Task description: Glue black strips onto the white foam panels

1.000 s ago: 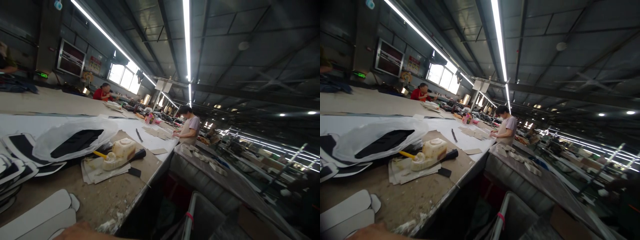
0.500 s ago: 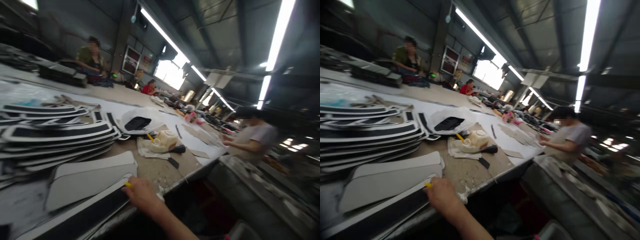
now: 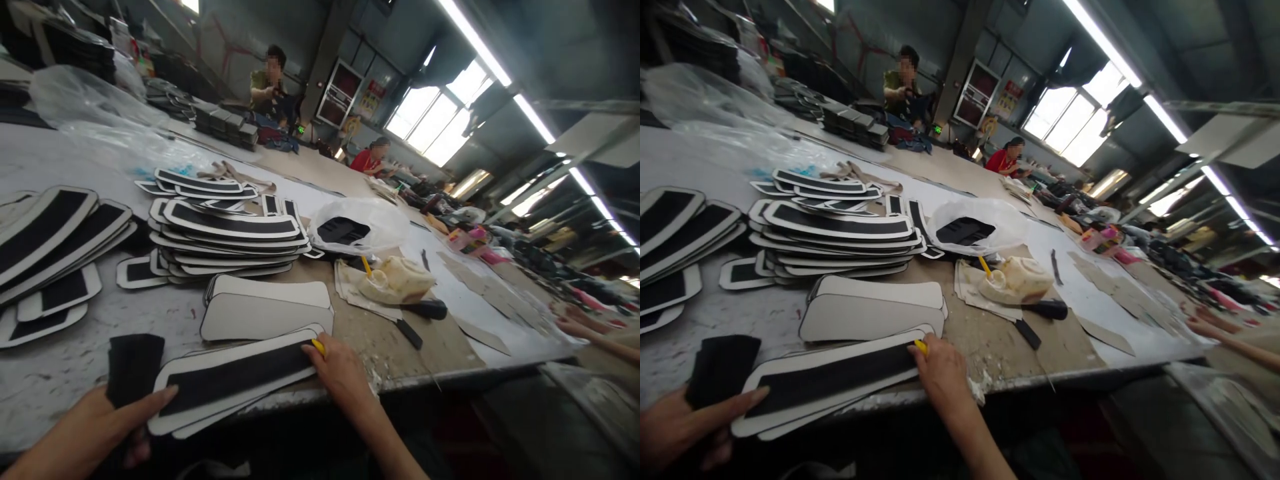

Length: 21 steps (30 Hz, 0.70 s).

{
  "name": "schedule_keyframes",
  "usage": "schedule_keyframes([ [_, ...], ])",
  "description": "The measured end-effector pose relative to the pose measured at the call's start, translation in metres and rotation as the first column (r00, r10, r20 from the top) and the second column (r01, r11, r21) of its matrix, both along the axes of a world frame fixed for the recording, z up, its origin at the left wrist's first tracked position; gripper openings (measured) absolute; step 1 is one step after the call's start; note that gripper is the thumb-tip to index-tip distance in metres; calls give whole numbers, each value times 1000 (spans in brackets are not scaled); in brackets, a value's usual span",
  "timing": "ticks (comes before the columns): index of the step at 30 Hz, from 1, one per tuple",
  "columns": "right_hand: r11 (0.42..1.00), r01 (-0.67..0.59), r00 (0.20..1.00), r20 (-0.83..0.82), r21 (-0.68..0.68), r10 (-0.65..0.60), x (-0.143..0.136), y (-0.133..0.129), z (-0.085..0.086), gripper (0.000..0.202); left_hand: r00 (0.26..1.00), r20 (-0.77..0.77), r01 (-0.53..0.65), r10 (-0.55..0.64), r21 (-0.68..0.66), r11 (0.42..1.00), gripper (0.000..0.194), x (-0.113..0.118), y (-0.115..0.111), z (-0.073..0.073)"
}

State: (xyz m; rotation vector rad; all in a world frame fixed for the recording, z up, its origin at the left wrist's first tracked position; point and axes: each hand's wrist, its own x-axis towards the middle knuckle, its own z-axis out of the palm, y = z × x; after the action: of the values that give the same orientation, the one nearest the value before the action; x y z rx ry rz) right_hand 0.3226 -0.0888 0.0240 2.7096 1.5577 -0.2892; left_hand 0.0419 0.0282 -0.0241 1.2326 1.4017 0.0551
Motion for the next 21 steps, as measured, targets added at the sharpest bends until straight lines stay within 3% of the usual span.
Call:
schedule_keyframes([
  [1, 1000, -6, 1000, 4, -8, 6, 1, 0, -3, 24, 999, 18, 49, -47, -89, 995, 49, 0, 1, 5],
  [6, 999, -21, 999, 30, -44, 23, 7, -1, -17, 26, 992, 121, -36, 41, -41, 999, 45, 4, -3, 28],
  [10, 998, -52, 998, 39, -34, 54, 9, -1, -21, 27, 985, 167, -41, 49, -54, 998, 39, 7, -6, 36],
  [13, 999, -35, 998, 42, -38, 37, 7, 0, -18, 27, 982, 189, -19, 26, -41, 999, 40, 4, -7, 35],
  [17, 999, -33, 999, 3, -24, 33, 5, 1, -12, 26, 998, 67, 10, -9, -20, 1000, 47, 1, -8, 26],
  [21, 1000, 1, 999, -45, -9, -2, 5, 2, -8, 25, 997, 45, -54, 55, -23, 998, 46, 3, -7, 17],
])
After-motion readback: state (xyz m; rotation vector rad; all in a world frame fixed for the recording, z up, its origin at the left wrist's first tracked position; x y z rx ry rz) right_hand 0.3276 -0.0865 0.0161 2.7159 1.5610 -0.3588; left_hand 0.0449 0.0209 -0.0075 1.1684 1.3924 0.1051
